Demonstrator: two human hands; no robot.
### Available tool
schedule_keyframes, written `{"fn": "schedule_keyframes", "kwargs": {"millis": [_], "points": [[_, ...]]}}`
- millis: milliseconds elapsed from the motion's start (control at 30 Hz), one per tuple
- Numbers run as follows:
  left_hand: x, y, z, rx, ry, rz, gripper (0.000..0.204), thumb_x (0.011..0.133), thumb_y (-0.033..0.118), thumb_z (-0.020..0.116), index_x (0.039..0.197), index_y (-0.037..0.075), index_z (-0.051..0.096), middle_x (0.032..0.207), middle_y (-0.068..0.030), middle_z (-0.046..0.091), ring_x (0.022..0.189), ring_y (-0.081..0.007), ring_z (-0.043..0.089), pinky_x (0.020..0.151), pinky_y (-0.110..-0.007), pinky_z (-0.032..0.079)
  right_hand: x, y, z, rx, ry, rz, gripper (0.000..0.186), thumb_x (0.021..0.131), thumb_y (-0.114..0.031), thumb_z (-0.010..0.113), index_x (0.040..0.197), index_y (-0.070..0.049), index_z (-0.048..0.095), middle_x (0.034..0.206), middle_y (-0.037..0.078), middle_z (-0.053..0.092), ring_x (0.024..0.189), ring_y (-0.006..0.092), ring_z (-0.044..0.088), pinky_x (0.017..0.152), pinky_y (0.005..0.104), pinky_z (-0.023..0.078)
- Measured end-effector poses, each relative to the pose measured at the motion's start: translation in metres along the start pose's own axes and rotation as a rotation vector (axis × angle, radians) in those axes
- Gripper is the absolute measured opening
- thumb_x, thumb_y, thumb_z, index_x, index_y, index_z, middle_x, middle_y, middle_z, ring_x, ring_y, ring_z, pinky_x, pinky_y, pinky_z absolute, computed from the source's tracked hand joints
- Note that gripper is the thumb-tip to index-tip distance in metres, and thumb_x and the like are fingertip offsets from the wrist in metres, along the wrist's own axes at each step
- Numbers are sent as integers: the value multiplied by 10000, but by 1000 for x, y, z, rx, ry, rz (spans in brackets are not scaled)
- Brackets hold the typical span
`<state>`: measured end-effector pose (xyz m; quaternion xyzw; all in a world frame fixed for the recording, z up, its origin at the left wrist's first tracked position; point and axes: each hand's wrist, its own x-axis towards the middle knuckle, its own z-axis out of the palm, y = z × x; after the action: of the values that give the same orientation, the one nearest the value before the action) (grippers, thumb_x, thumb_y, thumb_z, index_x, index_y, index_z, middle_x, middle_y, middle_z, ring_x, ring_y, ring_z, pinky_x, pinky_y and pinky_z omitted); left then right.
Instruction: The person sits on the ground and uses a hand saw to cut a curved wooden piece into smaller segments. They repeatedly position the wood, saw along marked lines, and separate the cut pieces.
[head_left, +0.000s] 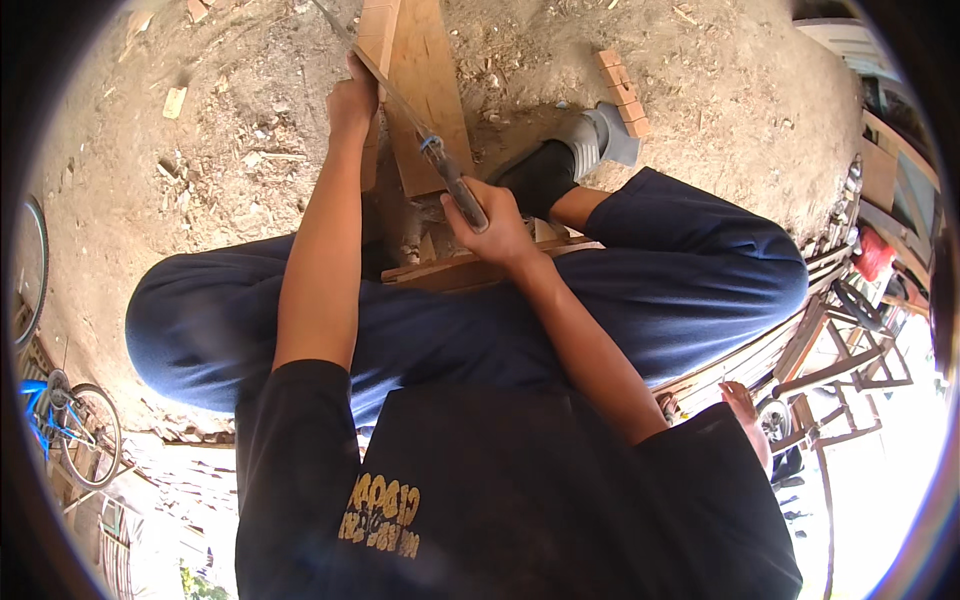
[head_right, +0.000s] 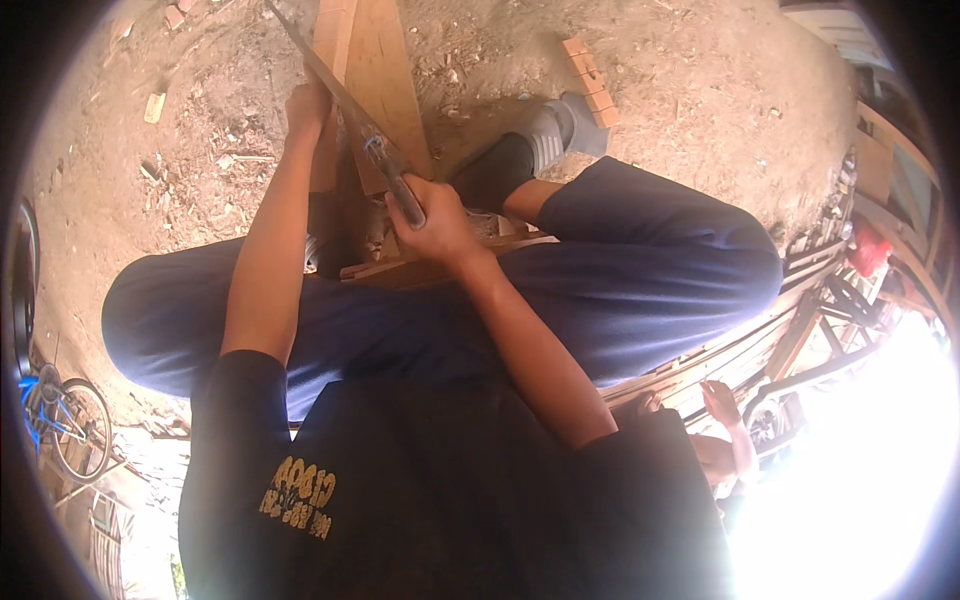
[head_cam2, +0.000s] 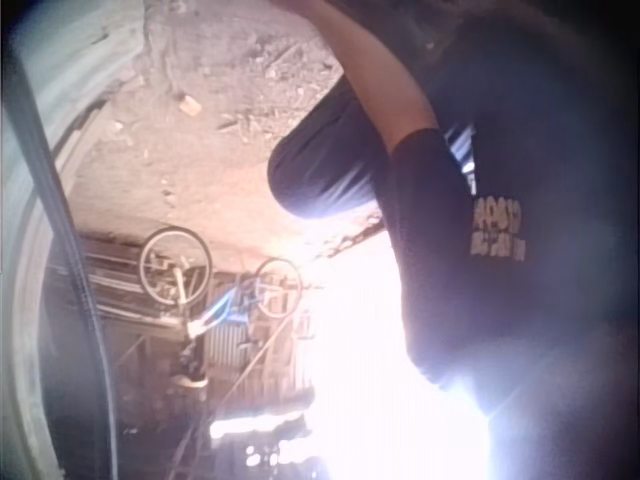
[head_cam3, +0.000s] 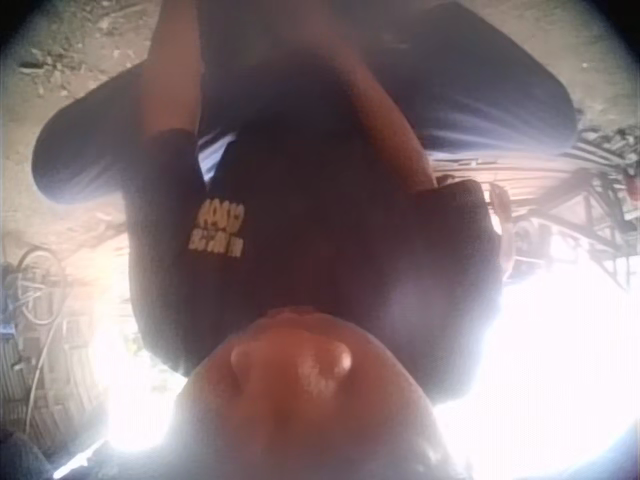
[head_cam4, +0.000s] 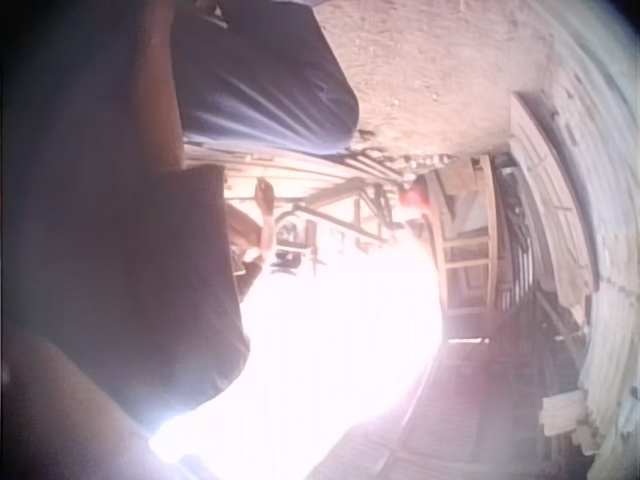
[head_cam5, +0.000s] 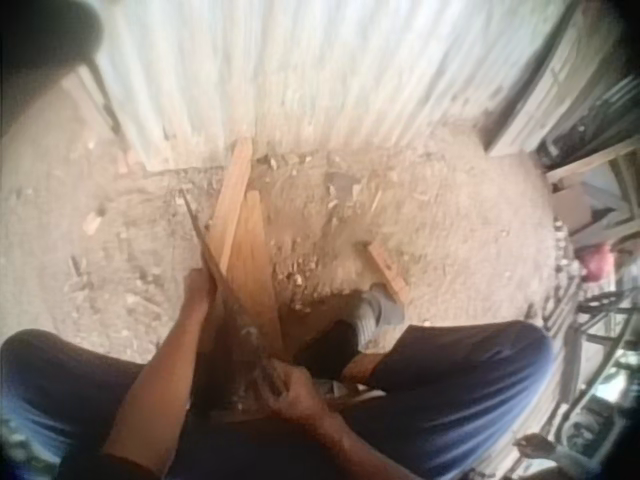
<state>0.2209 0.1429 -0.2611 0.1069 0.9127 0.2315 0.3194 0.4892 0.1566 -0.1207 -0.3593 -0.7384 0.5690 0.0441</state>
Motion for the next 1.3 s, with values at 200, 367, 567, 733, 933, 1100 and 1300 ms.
{"fn": "schedule_keyframes", "kwargs": {"millis": [200, 367, 567, 733, 933, 1100, 1300], "points": [[23, -11, 11, 44, 38, 81, 1016, 993, 696, 107, 1120, -128, 688, 1148, -406, 630, 1209, -529, 563, 1080, -518, 404, 35, -24, 2, 15, 23, -33, 190, 910, -184, 656, 826, -18, 616, 700, 215, 615, 697, 461, 615, 631, 439, 497], [7, 4, 2, -39, 13, 51, 1033, 989, 704, 110, 1119, -146, 681, 1145, -410, 629, 1201, -534, 567, 1080, -517, 407, 3, 11, -10, -68, -10, -115, 206, 933, -158, 664, 815, -10, 581, 619, 156, 506, 532, 277, 452, 567, 379, 454], [0, 10, 2, -42, 46, 8, 1049, 986, 710, 105, 1119, -158, 677, 1149, -408, 630, 1223, -528, 557, 1091, -506, 403, 45, -16, 3, 85, 14, -55, 171, 940, -160, 659, 874, -8, 619, 622, 114, 501, 579, 136, 470, 576, 350, 451], [-6, 12, -6, -91, 16, 5, 1062, 978, 729, 113, 1106, -156, 685, 1150, -404, 634, 1239, -520, 551, 1093, -504, 402, 7, 9, -7, 30, -3, -57, 155, 930, -147, 678, 901, 0, 637, 632, 79, 510, 607, 95, 459, 573, 325, 443], [-4, 10, 0, -70, 53, 2, 1058, 982, 722, 104, 1086, -151, 694, 1141, -405, 635, 1218, -520, 564, 1074, -504, 415, 51, -19, 4, 136, 12, -41, 163, 935, -135, 662, 860, -3, 602, 620, 71, 469, 594, 99, 411, 554, 333, 429], [-7, 12, -7, -94, -8, 22, 1045, 988, 706, 97, 1086, -147, 693, 1121, -407, 640, 1195, -521, 578, 1069, -501, 419, 3, -3, -8, -36, -41, -4, 218, 922, -191, 645, 821, -4, 599, 686, 220, 596, 646, 454, 561, 618, 429, 491], [0, 9, 0, -36, 44, 56, 1057, 987, 699, 82, 1074, -163, 688, 1089, -404, 650, 1165, -525, 594, 1053, -515, 426, 45, -18, 7, 32, 42, -110, 220, 929, -141, 664, 793, -5, 557, 596, 126, 471, 549, 163, 419, 550, 355, 428]]}}
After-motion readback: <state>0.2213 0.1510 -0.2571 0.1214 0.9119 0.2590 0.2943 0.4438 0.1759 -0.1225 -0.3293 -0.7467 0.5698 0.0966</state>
